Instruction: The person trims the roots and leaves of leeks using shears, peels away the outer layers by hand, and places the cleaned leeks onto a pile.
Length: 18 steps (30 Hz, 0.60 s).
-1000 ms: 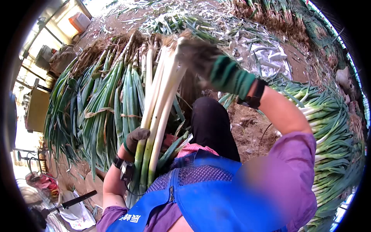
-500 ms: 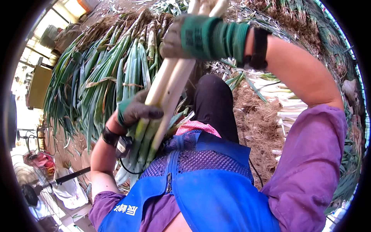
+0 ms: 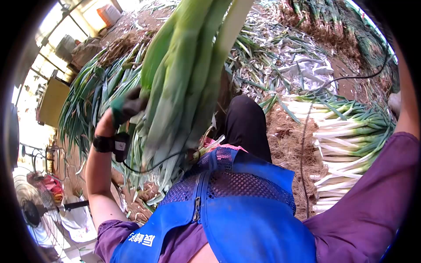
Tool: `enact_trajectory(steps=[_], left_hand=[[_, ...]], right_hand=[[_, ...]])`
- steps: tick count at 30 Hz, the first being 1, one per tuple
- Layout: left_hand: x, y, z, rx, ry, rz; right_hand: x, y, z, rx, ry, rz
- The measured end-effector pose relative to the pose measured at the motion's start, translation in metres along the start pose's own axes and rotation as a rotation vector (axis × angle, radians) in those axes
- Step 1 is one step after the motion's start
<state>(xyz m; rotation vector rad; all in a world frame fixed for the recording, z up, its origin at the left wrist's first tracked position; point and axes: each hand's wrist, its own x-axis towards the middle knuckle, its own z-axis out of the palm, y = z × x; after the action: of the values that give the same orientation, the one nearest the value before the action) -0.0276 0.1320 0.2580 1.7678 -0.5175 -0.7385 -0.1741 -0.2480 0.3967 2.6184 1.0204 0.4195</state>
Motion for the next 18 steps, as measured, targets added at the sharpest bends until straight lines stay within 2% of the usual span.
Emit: enact_trajectory(steps=[1, 2, 4, 5, 6, 8, 11, 12, 13, 15, 18], left_hand=[[-0.001, -0.032, -0.017, 0.089, -0.011, -0.082], [0.008, -0.052, -0.017, 0.237, -0.061, -0.084], [0.003, -0.067, -0.018, 0.355, -0.039, -0.107], [0.020, -0.120, -0.040, 0.212, -0.088, -0.021], [0.037, -0.158, -0.056, 0.328, -0.077, 0.013], [0.051, -0.145, -0.048, 0.736, -0.020, -0.096], [0.055, -0.080, -0.020, 1.101, -0.002, 0.008], [0.054, -0.071, -0.019, 1.137, 0.131, 0.119], [0.069, -0.055, -0.018, 1.352, 0.151, -0.067], [0.069, -0.003, 0.004, 1.433, 0.375, -0.008], [0.085, 0.042, 0.033, 1.152, 0.480, 0.602]], right_hand=[[-0.012, -0.010, 0.001, 0.002, -0.027, 0.032], [-0.021, -0.015, -0.002, -0.007, -0.044, 0.061], [-0.040, -0.015, -0.014, -0.034, -0.061, 0.143], [-0.049, -0.015, -0.023, -0.057, -0.067, 0.177], [-0.058, -0.012, -0.033, -0.082, -0.070, 0.212], [-0.074, -0.004, -0.057, -0.145, -0.075, 0.291], [-0.097, 0.006, -0.090, -0.250, -0.069, 0.398], [-0.101, 0.010, -0.109, -0.305, -0.056, 0.441], [-0.107, 0.013, -0.120, -0.341, -0.048, 0.475], [-0.117, 0.020, -0.140, -0.411, -0.040, 0.543], [-0.121, 0.031, -0.161, -0.495, -0.046, 0.608]])
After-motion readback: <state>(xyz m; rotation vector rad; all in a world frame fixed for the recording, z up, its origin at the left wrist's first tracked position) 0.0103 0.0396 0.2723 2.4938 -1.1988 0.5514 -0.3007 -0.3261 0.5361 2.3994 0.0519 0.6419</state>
